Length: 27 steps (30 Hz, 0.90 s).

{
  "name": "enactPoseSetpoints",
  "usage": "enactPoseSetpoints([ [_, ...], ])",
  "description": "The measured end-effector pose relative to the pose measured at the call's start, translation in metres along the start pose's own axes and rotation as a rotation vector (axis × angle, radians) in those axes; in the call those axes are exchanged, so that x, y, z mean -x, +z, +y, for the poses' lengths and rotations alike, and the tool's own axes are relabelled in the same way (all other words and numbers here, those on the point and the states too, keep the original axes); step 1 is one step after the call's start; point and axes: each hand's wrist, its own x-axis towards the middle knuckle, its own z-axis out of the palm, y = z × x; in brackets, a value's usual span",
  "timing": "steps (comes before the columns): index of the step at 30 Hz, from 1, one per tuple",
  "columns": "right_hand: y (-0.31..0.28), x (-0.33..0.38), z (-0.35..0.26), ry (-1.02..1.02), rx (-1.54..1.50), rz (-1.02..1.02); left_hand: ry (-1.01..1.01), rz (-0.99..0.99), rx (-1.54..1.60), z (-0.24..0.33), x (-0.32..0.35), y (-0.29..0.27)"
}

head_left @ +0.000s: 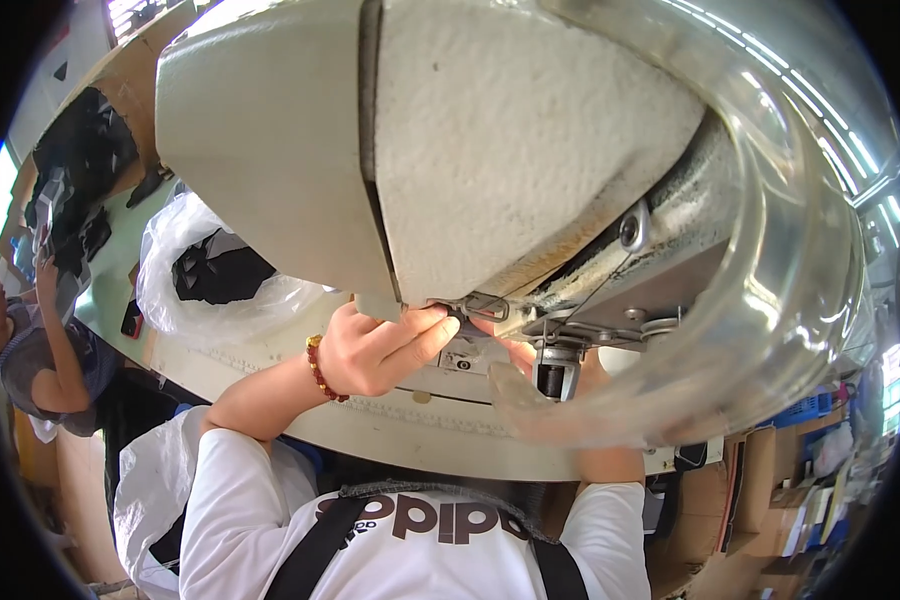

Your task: Stitching components of a shoe upper using an industrial sewing machine.

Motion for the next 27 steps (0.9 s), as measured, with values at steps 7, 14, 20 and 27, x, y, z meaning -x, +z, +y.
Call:
enactPoseSetpoints([
  [7, 0.003, 0.006, 0.006, -0.02, -0.021, 0.036, -0.04, -0.043, -0.029, 0.006, -0.004, -0.004],
  [14, 0.004, 0.012, 0.018, -0.031, -0.152, 0.048, 0.028, -0.107, -0.15, 0.004, 0.003, -0.004],
  [20, -0.002, 0.003, 0.026, -0.142, -0.064, 0.051, -0.036, -0.072, 0.084, -0.007, 0.012, 0.013],
  [27, 0.004, -0.01, 0.015, -0.638, 0.966, 0.248, 0.07, -0.021, 0.045, -0.019, 0.02, 0.011],
])
